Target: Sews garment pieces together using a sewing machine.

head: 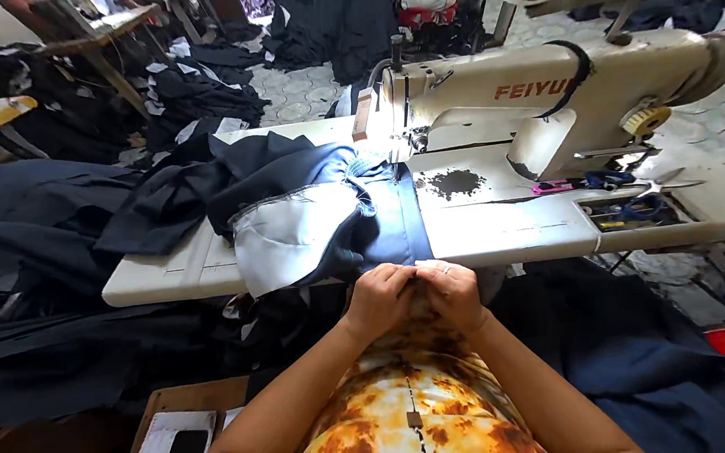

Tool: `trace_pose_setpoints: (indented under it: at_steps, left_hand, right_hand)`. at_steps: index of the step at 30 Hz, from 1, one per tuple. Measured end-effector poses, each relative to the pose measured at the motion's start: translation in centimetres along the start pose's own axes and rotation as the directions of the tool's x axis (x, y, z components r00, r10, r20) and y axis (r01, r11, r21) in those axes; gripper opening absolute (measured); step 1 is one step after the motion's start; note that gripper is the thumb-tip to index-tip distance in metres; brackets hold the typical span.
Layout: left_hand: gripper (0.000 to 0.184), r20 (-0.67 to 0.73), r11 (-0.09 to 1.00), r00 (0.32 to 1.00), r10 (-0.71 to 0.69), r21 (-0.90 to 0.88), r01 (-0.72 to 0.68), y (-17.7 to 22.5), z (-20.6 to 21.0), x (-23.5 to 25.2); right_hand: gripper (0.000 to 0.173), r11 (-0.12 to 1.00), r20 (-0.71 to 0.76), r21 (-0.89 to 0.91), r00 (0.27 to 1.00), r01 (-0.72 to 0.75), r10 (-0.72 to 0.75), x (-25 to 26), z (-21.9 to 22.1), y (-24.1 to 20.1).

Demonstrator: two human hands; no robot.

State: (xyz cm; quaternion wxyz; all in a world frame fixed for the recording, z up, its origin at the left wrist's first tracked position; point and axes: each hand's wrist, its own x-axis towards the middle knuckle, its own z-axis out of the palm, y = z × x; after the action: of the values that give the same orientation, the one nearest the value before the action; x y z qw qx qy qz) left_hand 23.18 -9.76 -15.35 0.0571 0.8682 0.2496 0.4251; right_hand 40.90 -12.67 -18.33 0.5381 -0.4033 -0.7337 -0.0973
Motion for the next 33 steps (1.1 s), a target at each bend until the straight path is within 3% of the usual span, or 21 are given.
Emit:
trace_pose_setpoints:
  at_steps: [12, 19, 22, 26, 30, 33]
  left_hand:
    - [0.02, -0.163, 0.999, 0.986, -0.034, 0.017, 0.038, -0.9, -0.6, 2.0]
    - [0.01, -0.193, 0.984, 0.977, -0.092, -0.17, 0.059, -1.4, -0.6, 2.8]
    - [0.01, -0.115, 0.945, 0.979, -0.168, -0.301, 0.127, -1.9, -1.2, 4.1]
    - [0.007, 0.13, 0.793, 0.916, -0.38, -0.465, 0.394, -2.7, -2.9, 6.5]
    - [0.004, 0.3, 0.601, 0.791, -0.533, -0.524, 0.603, -4.0, -3.6, 8.1]
    - [0.006, 0.33, 0.541, 0.766, -0.551, -0.558, 0.629, -4.5, -3.6, 8.5]
  right_hand:
    - [0.015, 0.999, 0.092, 0.007, 0.995, -0.04, 0.039, 5.4, -2.0, -1.2]
    - [0.011, 0.987, 0.251, 0.06, 0.959, -0.149, 0.13, 7.6, -2.8, -0.9]
    - [0.01, 0.92, 0.366, 0.145, 0.884, -0.364, 0.292, 9.2, -3.2, -0.5]
    - [0.046, 0.726, 0.472, 0.204, 0.716, -0.656, 0.515, 11.4, -3.2, 0.3]
    - [0.056, 0.64, 0.514, 0.225, 0.647, -0.735, 0.562, 12.2, -2.7, 1.6]
    - [0.054, 0.635, 0.509, 0.237, 0.651, -0.735, 0.564, 12.2, -2.2, 2.5]
